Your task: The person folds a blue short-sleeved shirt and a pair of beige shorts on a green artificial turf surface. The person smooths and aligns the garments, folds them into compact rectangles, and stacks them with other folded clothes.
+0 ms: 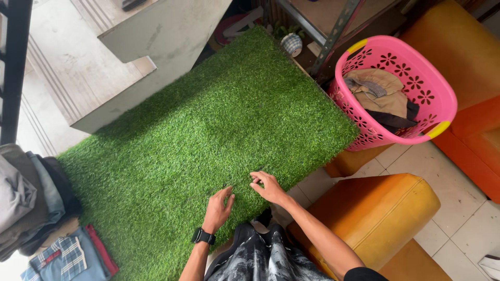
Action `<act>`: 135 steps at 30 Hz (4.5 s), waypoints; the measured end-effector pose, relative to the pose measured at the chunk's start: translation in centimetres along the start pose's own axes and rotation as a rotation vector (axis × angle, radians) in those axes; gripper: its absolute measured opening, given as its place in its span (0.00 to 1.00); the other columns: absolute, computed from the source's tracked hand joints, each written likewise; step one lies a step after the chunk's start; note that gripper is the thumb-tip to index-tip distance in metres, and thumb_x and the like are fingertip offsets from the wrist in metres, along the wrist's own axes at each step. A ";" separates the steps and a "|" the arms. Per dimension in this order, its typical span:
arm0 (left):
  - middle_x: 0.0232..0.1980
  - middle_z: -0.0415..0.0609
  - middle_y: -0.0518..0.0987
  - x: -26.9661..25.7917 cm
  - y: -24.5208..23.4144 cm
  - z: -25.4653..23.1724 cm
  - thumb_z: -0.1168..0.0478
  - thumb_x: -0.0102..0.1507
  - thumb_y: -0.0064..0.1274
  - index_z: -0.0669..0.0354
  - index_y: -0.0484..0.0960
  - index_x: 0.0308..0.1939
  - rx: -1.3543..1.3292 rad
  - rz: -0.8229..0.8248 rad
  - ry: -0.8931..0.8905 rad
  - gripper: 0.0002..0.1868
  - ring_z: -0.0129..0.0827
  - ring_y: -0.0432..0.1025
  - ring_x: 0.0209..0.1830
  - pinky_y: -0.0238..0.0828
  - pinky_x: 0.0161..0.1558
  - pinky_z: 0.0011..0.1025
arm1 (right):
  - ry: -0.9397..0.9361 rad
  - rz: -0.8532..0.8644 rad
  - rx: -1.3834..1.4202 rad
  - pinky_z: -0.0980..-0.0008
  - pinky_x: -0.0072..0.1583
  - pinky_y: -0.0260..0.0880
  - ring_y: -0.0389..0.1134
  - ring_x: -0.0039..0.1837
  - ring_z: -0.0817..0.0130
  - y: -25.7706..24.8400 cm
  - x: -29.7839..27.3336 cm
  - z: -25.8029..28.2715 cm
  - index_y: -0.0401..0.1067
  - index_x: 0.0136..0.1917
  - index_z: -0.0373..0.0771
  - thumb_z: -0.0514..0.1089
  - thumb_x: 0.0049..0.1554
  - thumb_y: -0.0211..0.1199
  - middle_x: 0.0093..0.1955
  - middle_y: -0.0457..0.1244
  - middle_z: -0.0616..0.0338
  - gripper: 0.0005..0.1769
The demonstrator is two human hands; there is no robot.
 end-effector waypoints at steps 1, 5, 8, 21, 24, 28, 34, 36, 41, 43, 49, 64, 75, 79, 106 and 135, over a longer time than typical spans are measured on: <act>0.46 0.60 0.84 0.2 0.2 0.1 0.62 0.64 0.55 0.65 0.80 0.55 0.013 -0.001 0.010 0.16 0.49 0.80 0.45 0.76 0.48 0.39 | 0.009 -0.013 -0.005 0.63 0.56 0.72 0.72 0.55 0.65 0.1 0.0 -0.4 0.71 0.66 0.35 0.45 0.58 0.64 0.56 0.68 0.54 0.24; 0.46 0.55 0.84 0.2 0.7 0.4 0.62 0.62 0.57 0.63 0.82 0.51 0.120 -0.029 0.092 0.15 0.49 0.78 0.45 0.73 0.46 0.42 | 0.042 -0.061 -0.011 0.65 0.53 0.72 0.72 0.52 0.68 0.4 0.2 -1.8 0.72 0.64 0.37 0.43 0.58 0.65 0.54 0.68 0.57 0.22; 0.46 0.52 0.84 -0.1 0.8 0.7 0.63 0.60 0.57 0.61 0.82 0.49 0.140 -0.046 0.120 0.14 0.49 0.77 0.45 0.70 0.45 0.44 | 0.104 -0.099 0.034 0.68 0.50 0.72 0.70 0.49 0.71 0.8 0.2 -2.7 0.74 0.62 0.37 0.42 0.57 0.66 0.51 0.68 0.59 0.20; 0.45 0.46 0.80 0.6 1.3 2.4 0.62 0.60 0.59 0.53 0.81 0.54 0.181 0.087 0.102 0.17 0.41 0.74 0.47 0.63 0.42 0.42 | 0.259 -0.160 0.092 0.76 0.42 0.68 0.63 0.39 0.80 1.1 0.9 -4.2 0.77 0.59 0.39 0.41 0.60 0.63 0.41 0.68 0.68 0.13; 0.45 0.46 0.76 0.5 1.3 1.6 0.61 0.56 0.62 0.51 0.80 0.55 0.254 0.041 0.166 0.22 0.42 0.71 0.47 0.59 0.42 0.41 | 0.277 -0.217 0.074 0.74 0.40 0.66 0.63 0.37 0.80 1.3 0.7 -4.0 0.78 0.57 0.39 0.40 0.60 0.62 0.40 0.69 0.69 0.13; 0.38 0.44 0.77 1.6 2.2 2.8 0.58 0.56 0.63 0.47 0.82 0.49 0.261 0.101 -0.034 0.17 0.39 0.72 0.44 0.61 0.42 0.41 | 0.208 -0.206 0.038 0.73 0.41 0.66 0.64 0.39 0.79 1.4 1.3 -3.7 0.78 0.55 0.37 0.39 0.59 0.64 0.40 0.68 0.62 0.11; 0.32 0.51 0.80 4.2 2.6 2.4 0.60 0.61 0.60 0.57 0.85 0.42 0.069 -0.069 -0.048 0.08 0.43 0.76 0.29 0.72 0.35 0.39 | 0.263 0.010 0.191 0.75 0.45 0.70 0.70 0.43 0.79 0.4 2.2 -6.1 0.76 0.61 0.36 0.43 0.61 0.62 0.44 0.71 0.63 0.16; 0.30 0.54 0.81 5.6 3.3 1.8 0.61 0.62 0.58 0.61 0.84 0.42 -0.001 -0.075 -0.050 0.08 0.44 0.76 0.25 0.72 0.32 0.39 | 0.334 0.068 0.400 0.75 0.45 0.71 0.72 0.44 0.77 -0.2 2.3 -7.0 0.72 0.64 0.35 0.43 0.62 0.59 0.45 0.71 0.64 0.19; 0.33 0.54 0.82 10.0 5.7 -2.3 0.63 0.62 0.57 0.62 0.84 0.43 -0.075 -0.081 0.001 0.08 0.41 0.78 0.30 0.74 0.36 0.36 | 0.371 -0.017 0.407 0.72 0.43 0.71 0.71 0.43 0.75 -5.2 3.4 -7.0 0.72 0.65 0.34 0.43 0.61 0.62 0.44 0.70 0.60 0.20; 0.34 0.55 0.82 11.3 6.9 -4.1 0.63 0.62 0.57 0.63 0.83 0.44 -0.100 -0.060 0.054 0.09 0.41 0.77 0.31 0.74 0.37 0.36 | 0.383 -0.056 0.398 0.72 0.44 0.71 0.71 0.44 0.75 -7.3 3.2 -7.1 0.73 0.64 0.35 0.43 0.60 0.62 0.45 0.70 0.61 0.20; 0.37 0.56 0.82 15.2 10.5 -8.3 0.65 0.62 0.57 0.65 0.82 0.46 -0.141 0.027 0.106 0.10 0.42 0.77 0.33 0.74 0.39 0.36 | 0.392 -0.139 0.439 0.72 0.45 0.72 0.71 0.46 0.75 -13.9 3.6 -8.5 0.72 0.65 0.36 0.43 0.60 0.61 0.47 0.71 0.61 0.20; 0.39 0.55 0.83 25.7 18.6 -13.7 0.66 0.64 0.55 0.64 0.82 0.47 -0.121 0.095 0.059 0.09 0.41 0.79 0.35 0.76 0.39 0.36 | 0.275 -0.264 0.468 0.74 0.47 0.71 0.71 0.47 0.75 -28.4 6.1 -13.8 0.73 0.63 0.35 0.43 0.62 0.61 0.48 0.70 0.61 0.18; 0.41 0.56 0.84 32.3 24.4 -17.8 0.65 0.66 0.55 0.64 0.82 0.49 -0.152 0.037 0.098 0.09 0.43 0.80 0.39 0.77 0.43 0.36 | 0.108 -0.433 0.448 0.77 0.48 0.71 0.71 0.47 0.76 -40.5 8.3 -18.4 0.73 0.63 0.33 0.40 0.66 0.58 0.48 0.69 0.61 0.14; 0.43 0.56 0.84 33.6 26.5 -18.8 0.66 0.65 0.54 0.65 0.83 0.49 -0.165 0.050 0.082 0.10 0.45 0.80 0.38 0.76 0.41 0.37 | 0.171 -0.592 0.333 0.77 0.46 0.71 0.71 0.44 0.76 -45.8 9.0 -23.0 0.75 0.59 0.33 0.39 0.66 0.59 0.45 0.70 0.60 0.11; 0.33 0.50 0.79 34.8 31.8 -18.6 0.68 0.63 0.54 0.63 0.82 0.48 0.006 0.057 0.036 0.09 0.36 0.75 0.29 0.72 0.33 0.34 | 0.585 -0.373 -0.858 0.45 0.68 0.63 0.54 0.72 0.44 -56.9 11.9 -44.5 0.49 0.81 0.36 0.47 0.52 0.68 0.72 0.55 0.47 0.50; 0.41 0.48 0.82 33.0 31.9 -18.5 0.65 0.65 0.54 0.61 0.82 0.51 -0.185 0.047 -0.030 0.11 0.34 0.79 0.37 0.76 0.43 0.33 | 0.300 -0.519 0.232 0.76 0.37 0.57 0.56 0.36 0.84 -51.9 6.1 -17.7 0.78 0.49 0.31 0.47 0.62 0.64 0.33 0.61 0.69 0.15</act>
Point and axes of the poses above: each hand's wrist, its own x-axis towards the middle knuckle, its own y-axis out of the palm, z = x × y, the point moved 8 cm from there along x, towards the middle knuckle
